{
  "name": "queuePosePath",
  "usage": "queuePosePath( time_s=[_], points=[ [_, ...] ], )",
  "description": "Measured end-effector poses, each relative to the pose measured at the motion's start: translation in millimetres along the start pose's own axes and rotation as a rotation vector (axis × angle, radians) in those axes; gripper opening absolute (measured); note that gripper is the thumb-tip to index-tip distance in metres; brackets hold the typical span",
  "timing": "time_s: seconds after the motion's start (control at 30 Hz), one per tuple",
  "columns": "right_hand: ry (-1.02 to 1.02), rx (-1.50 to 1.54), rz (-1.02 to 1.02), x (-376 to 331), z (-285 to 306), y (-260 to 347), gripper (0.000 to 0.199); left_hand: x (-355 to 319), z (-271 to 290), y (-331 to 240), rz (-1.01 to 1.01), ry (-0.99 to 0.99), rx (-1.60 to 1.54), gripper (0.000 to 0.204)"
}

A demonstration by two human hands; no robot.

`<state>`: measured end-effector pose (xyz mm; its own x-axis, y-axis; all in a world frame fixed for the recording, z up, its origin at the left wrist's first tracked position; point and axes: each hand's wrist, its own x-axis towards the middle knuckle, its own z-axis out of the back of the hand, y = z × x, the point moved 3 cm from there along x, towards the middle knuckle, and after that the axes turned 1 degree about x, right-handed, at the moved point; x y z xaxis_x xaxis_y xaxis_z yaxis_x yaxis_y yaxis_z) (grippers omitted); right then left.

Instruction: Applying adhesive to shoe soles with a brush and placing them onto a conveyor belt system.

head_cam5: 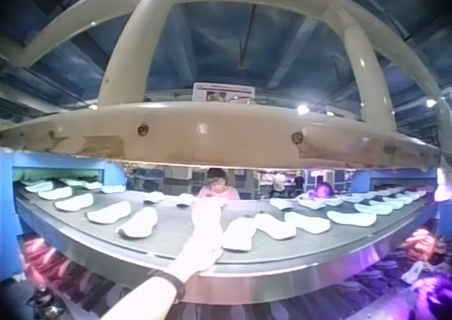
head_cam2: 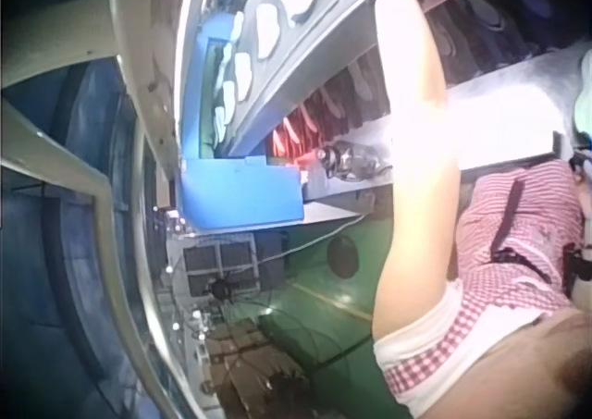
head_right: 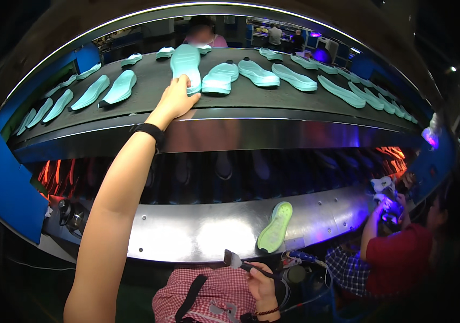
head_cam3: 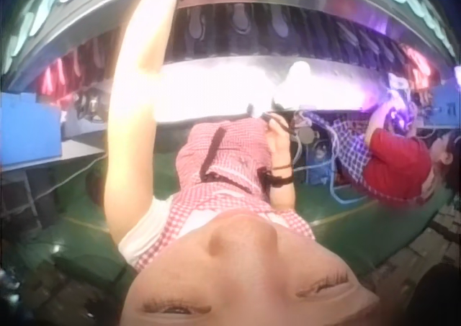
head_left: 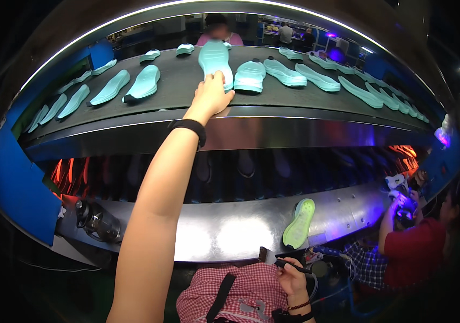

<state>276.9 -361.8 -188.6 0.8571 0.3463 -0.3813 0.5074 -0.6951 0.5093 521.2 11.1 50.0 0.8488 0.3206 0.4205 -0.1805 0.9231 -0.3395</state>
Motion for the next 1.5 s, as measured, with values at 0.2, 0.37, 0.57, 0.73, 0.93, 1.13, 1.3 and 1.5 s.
queuePosePath(
  time_s=[0.2, 0.37, 0.57, 0.73, 0.93, 1.13, 1.3, 1.5],
  points=[
    [0.071, 0.051, -0.024, -3.5, -6.1, 4.4, 0.018, -7.6, 2.3, -8.2, -0.259, -0.078, -0.121, 0.031],
    [0.137, -0.012, 0.049, -4.9, -21.1, 9.8, 0.018, -25.8, 17.7, -19.8, -0.346, -0.097, -0.146, 0.02],
    [0.038, -0.13, 0.155, 0.7, -8.4, 28.7, 0.018, -114.6, 35.4, -6.0, -0.084, -0.58, -0.949, 0.017],
    [-0.015, -0.175, 0.222, 12.9, -21.2, 34.8, 0.018, -189.0, 27.7, 5.0, 0.483, 0.206, -1.913, 0.037],
    [0.005, -0.19, 0.195, 23.5, -33.0, 28.5, 0.016, -330.1, 23.6, 17.0, 0.512, 0.604, -2.345, 0.1],
    [0.156, -0.191, 0.042, 20.5, -65.3, 9.1, 0.019, -415.4, -36.4, 13.4, 0.71, 0.764, -2.14, 0.09],
    [0.298, -0.584, -0.061, 22.0, -93.4, -29.4, 0.019, -422.4, -46.3, -4.5, 1.021, 0.608, -2.408, 0.092],
    [0.274, -0.729, 0.024, 40.2, -119.5, -43.9, 0.016, -424.6, -57.4, -12.0, 1.05, 0.375, -2.251, 0.072]
  ],
)
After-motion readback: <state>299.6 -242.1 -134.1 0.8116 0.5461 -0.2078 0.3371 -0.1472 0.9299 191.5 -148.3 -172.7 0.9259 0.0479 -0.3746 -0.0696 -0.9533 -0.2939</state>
